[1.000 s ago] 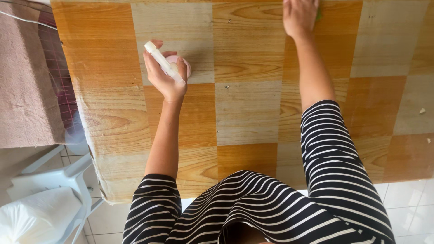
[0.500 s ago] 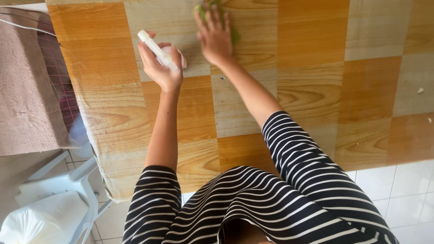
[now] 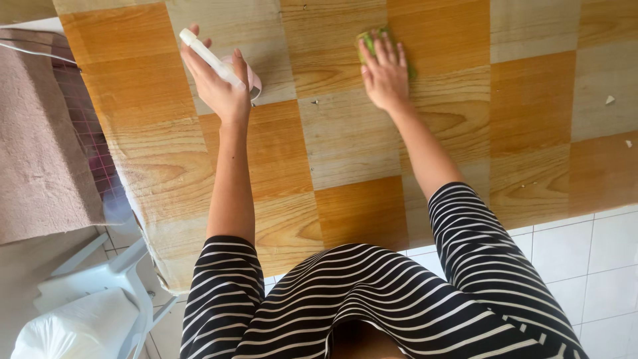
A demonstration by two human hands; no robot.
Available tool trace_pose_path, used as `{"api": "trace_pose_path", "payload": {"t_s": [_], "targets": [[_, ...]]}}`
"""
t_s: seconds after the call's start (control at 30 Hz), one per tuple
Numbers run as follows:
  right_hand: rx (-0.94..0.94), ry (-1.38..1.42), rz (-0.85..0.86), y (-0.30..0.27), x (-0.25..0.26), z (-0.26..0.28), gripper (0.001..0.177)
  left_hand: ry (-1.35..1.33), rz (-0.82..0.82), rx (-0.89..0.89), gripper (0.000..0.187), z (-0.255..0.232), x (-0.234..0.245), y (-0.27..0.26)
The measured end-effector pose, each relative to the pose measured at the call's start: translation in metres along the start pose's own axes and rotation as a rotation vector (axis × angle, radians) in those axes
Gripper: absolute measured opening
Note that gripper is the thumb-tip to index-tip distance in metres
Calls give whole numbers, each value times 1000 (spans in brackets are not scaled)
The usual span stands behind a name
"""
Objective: The person sprays a cleaning solution from a pink bottle onto a wooden table and wipes the surface with a green cloth. They repeatedly spray and wipe different sections of the table in a systematic manner.
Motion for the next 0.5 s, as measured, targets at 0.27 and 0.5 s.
{"api": "trace_pose_path", "payload": {"t_s": [0.27, 0.5], "targets": [[-175, 465, -312, 27, -30, -64, 49, -36, -202, -66, 113, -33, 22, -11], [195, 1701, -95, -2, 17, -13, 58, -88, -122, -156, 45, -135, -9, -68]]}}
Point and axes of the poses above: each hand's wrist, its own y-axis towards the middle knuckle, its own x-axis out of the back of the hand, z = x × y, the point moved 6 cm from there along y, towards the middle knuckle, and after that the axes turned 6 degrees about -x, right-handed, at the moved point
